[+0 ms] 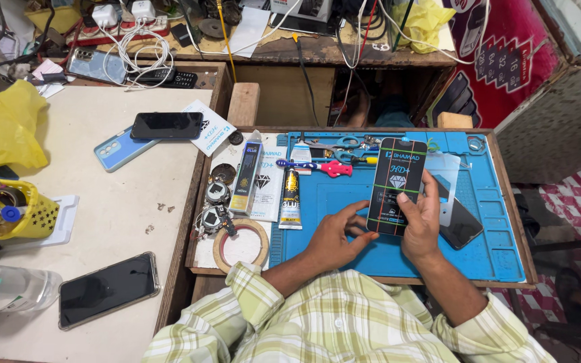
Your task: The person holds a smartphone with a rubber band around it and repeatedly rotates it to view the screen and edges. They tap the screen a few times and continue to turn the device over in their hands.
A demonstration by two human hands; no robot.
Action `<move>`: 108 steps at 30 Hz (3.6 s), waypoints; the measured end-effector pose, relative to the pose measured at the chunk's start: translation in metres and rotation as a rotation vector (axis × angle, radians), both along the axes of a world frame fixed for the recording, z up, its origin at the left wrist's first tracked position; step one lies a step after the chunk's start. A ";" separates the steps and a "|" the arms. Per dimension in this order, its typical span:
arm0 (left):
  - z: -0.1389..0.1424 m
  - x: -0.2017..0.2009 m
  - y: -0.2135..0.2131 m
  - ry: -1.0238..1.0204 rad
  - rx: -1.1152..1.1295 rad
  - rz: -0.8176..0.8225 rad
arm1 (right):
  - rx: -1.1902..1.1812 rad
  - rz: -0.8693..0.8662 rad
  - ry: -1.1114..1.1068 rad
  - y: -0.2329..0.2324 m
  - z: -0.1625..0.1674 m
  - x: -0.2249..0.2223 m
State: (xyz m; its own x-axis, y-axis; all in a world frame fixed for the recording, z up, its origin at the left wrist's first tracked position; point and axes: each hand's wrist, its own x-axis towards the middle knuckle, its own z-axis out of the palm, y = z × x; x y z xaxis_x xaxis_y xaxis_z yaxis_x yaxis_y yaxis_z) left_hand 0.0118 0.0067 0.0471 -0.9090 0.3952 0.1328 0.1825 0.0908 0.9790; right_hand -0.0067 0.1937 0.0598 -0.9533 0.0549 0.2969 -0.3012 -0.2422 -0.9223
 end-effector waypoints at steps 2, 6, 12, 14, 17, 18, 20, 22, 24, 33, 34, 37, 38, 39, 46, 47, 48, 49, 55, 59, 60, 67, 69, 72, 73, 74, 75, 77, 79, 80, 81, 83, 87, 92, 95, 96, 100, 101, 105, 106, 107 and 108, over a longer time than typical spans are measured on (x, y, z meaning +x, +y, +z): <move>-0.002 0.000 0.000 0.018 0.035 -0.008 | 0.048 -0.011 0.027 0.000 -0.001 0.001; -0.005 -0.001 0.000 0.056 0.069 -0.016 | 0.087 -0.010 0.044 -0.001 -0.002 0.002; -0.012 -0.002 0.000 0.065 0.077 -0.024 | 0.111 0.014 0.024 0.000 -0.002 0.001; -0.014 -0.002 0.000 0.069 0.072 -0.025 | 0.116 0.015 0.035 0.001 -0.003 0.001; -0.013 -0.002 0.000 0.066 0.109 -0.039 | 0.104 0.018 0.042 0.002 -0.006 0.000; -0.013 -0.003 0.000 0.059 0.079 -0.027 | 0.110 0.010 0.036 0.002 -0.006 0.000; -0.011 -0.003 0.001 0.044 0.018 -0.005 | 0.123 -0.007 0.023 0.002 -0.008 -0.001; -0.009 -0.003 0.001 0.029 0.019 -0.013 | 0.127 -0.005 0.046 0.001 -0.009 0.000; -0.008 -0.003 0.002 0.028 0.030 -0.017 | 0.136 0.000 0.059 0.002 -0.010 -0.001; -0.013 -0.004 0.001 0.055 0.060 -0.030 | 0.146 0.013 0.049 0.002 -0.007 -0.002; -0.013 -0.005 0.001 0.056 0.047 -0.027 | 0.148 0.014 0.054 0.002 -0.007 -0.002; -0.013 -0.005 0.001 0.060 0.045 -0.029 | 0.159 0.015 0.062 0.002 -0.007 -0.002; -0.012 -0.005 0.001 0.065 0.051 -0.031 | 0.164 0.014 0.066 0.002 -0.007 -0.002; -0.012 -0.005 0.001 0.063 0.049 -0.030 | 0.168 0.011 0.058 0.002 -0.007 -0.002; -0.013 -0.005 0.001 0.048 0.037 -0.023 | 0.201 0.004 0.046 0.002 -0.005 -0.002; -0.013 -0.005 0.002 0.051 0.034 -0.019 | 0.206 0.004 0.045 0.002 -0.004 -0.002; -0.013 -0.005 0.002 0.045 0.039 -0.019 | 0.201 0.008 0.038 0.002 -0.004 -0.002; -0.013 -0.005 0.002 0.039 0.044 -0.019 | 0.197 0.012 0.029 0.002 -0.004 -0.002; -0.013 -0.004 0.002 0.024 0.039 -0.023 | 0.197 0.020 0.029 0.002 -0.003 -0.002; -0.013 -0.005 0.002 0.016 0.017 -0.023 | 0.201 0.018 0.022 0.002 -0.003 -0.002; -0.013 -0.005 0.001 0.022 0.034 -0.027 | 0.203 0.018 0.022 0.002 -0.004 -0.002; -0.010 -0.004 0.001 0.031 0.000 -0.013 | 0.209 0.016 0.033 0.003 -0.005 -0.003; -0.010 -0.004 0.001 0.037 0.010 -0.016 | 0.201 0.016 0.029 0.003 -0.005 -0.003; -0.010 -0.003 0.000 0.052 0.048 -0.027 | 0.191 0.017 0.026 0.003 -0.006 -0.003; -0.010 -0.003 0.000 0.053 0.053 -0.028 | 0.192 0.018 0.035 0.003 -0.006 -0.003; -0.011 -0.003 0.000 0.053 0.059 -0.029 | 0.193 0.020 0.044 0.003 -0.007 -0.003; -0.011 -0.003 0.001 0.048 0.048 -0.025 | 0.193 0.021 0.045 0.003 -0.006 -0.003; -0.011 -0.004 0.001 0.042 0.026 -0.017 | 0.192 0.022 0.050 0.003 -0.006 -0.003; -0.010 -0.004 0.001 0.041 0.038 -0.032 | 0.208 0.017 0.032 0.003 -0.005 -0.003; -0.010 -0.004 0.001 0.040 0.045 -0.039 | 0.217 0.015 0.022 0.003 -0.005 -0.002; -0.010 -0.004 0.001 0.039 0.048 -0.042 | 0.213 0.014 0.025 0.003 -0.004 -0.002; -0.010 -0.004 0.000 0.039 0.054 -0.045 | 0.205 0.014 0.030 0.002 -0.004 -0.002; -0.010 -0.004 0.001 0.037 0.020 -0.025 | 0.208 0.012 0.028 0.002 -0.003 -0.002; -0.014 -0.005 0.002 0.075 0.001 0.009 | 0.182 0.020 0.013 0.001 -0.004 -0.003; -0.015 -0.005 0.001 0.058 0.019 -0.017 | 0.201 0.010 0.016 0.001 -0.002 -0.002; -0.015 -0.005 0.001 0.046 0.015 -0.016 | 0.205 0.003 0.020 0.000 -0.001 -0.001; -0.014 -0.005 0.002 0.033 0.029 -0.025 | 0.227 -0.022 0.033 -0.002 0.004 0.001; -0.014 -0.005 0.002 0.036 0.039 -0.030 | 0.233 -0.026 0.035 -0.002 0.004 0.001; -0.014 -0.004 0.002 0.036 0.028 -0.032 | 0.232 -0.028 0.015 -0.003 0.006 0.001; -0.014 -0.004 0.001 0.040 0.030 -0.035 | 0.237 -0.028 0.021 -0.003 0.006 0.001; -0.014 -0.004 0.002 0.045 0.032 -0.037 | 0.242 -0.029 0.027 -0.002 0.005 0.001; -0.014 -0.004 0.001 0.051 0.044 -0.044 | 0.234 -0.022 0.026 -0.001 0.005 0.000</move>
